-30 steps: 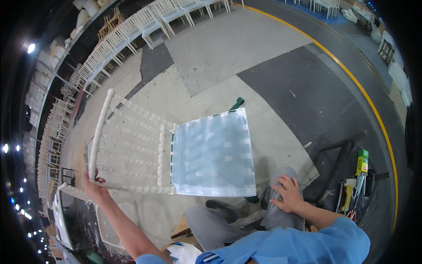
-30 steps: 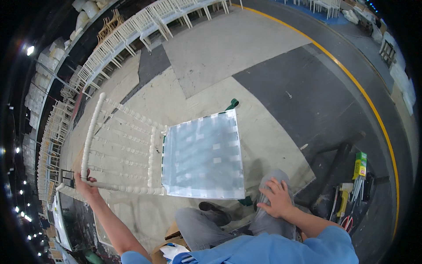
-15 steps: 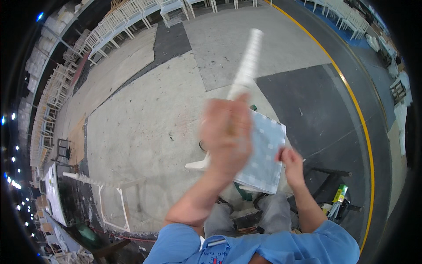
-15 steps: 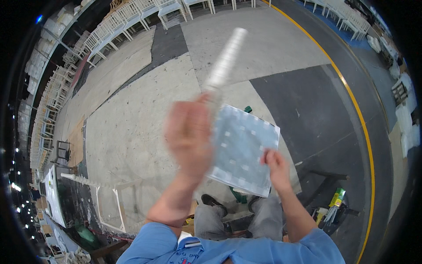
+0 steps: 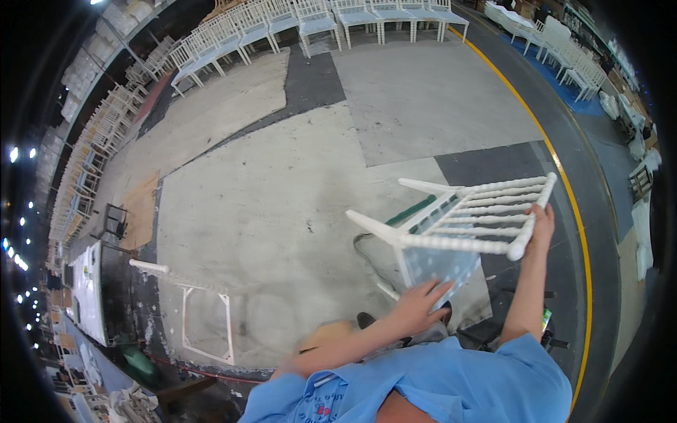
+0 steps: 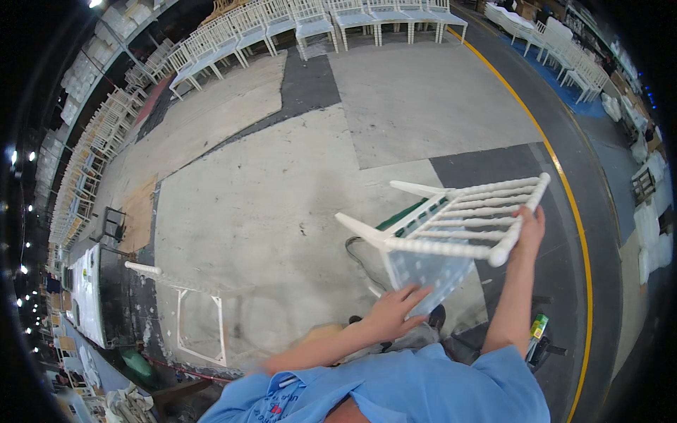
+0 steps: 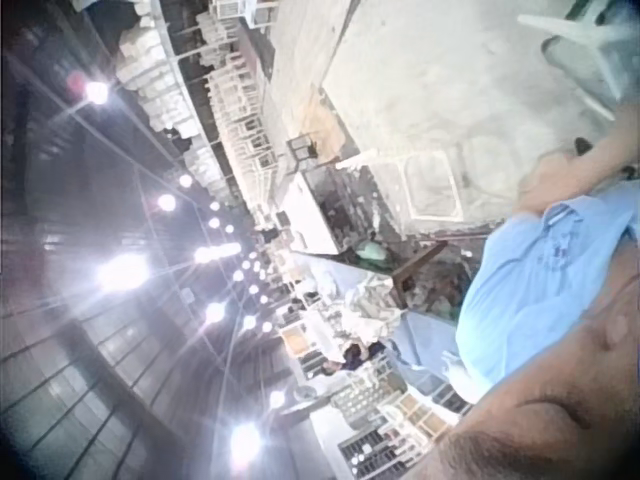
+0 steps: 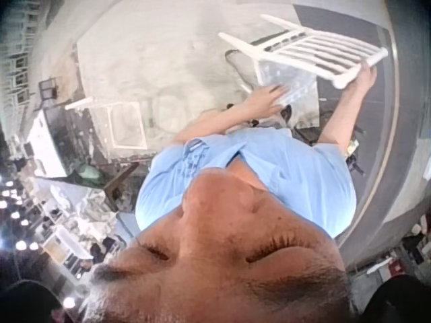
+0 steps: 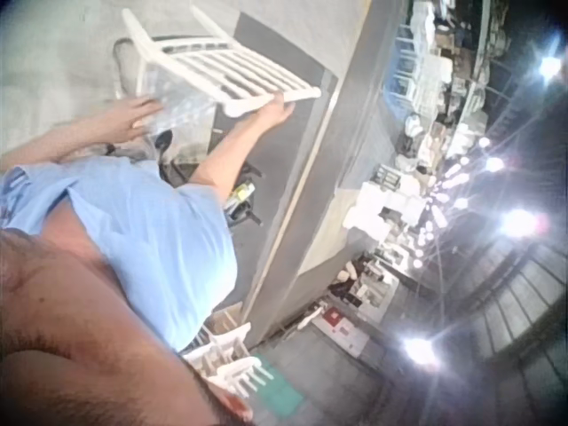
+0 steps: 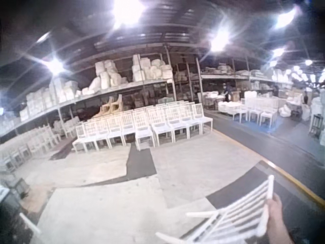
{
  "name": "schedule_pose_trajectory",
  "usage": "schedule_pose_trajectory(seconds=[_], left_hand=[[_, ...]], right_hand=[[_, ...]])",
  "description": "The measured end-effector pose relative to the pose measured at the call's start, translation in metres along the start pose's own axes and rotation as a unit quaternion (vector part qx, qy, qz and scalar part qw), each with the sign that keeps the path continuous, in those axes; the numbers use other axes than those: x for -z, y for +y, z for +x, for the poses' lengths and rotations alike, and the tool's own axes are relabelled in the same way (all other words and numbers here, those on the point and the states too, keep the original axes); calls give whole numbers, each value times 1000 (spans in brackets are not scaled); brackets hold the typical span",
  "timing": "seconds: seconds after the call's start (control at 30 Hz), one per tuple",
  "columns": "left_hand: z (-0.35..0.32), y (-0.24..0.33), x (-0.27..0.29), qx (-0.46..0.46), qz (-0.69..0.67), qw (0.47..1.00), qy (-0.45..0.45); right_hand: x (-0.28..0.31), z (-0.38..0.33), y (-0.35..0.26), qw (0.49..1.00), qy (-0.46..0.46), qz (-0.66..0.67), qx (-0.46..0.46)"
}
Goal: The person places a white sheet on a white wooden chair and secures it with a staple gun. Then the person attaches green straps to the chair frame using the staple gun.
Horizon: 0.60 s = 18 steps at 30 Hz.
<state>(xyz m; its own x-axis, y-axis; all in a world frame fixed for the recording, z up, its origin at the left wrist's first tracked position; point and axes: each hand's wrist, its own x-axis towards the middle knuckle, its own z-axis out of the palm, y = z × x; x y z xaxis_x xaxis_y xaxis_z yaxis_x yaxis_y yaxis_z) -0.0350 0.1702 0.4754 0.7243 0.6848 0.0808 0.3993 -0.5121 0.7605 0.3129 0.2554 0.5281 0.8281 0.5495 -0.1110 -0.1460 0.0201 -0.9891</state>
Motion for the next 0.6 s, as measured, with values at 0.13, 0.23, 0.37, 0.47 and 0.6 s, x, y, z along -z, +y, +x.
schedule_pose_trajectory(seconds=[0.13,0.23,0.37,0.47,0.6], left_hand=[[-124,-86,6,216,-79,971,-71],[-188,-102,30,372,-118,919,51],[-193,-128,66,447,-125,877,121],[-171,-151,91,425,-153,875,172],[-114,-195,146,336,-198,904,177]], right_hand=[[16,64,-1,999,-19,45,9],[5,83,12,995,60,70,-36],[18,131,6,976,187,99,-59],[35,157,17,963,251,61,-77],[71,183,1,982,144,110,-50]])
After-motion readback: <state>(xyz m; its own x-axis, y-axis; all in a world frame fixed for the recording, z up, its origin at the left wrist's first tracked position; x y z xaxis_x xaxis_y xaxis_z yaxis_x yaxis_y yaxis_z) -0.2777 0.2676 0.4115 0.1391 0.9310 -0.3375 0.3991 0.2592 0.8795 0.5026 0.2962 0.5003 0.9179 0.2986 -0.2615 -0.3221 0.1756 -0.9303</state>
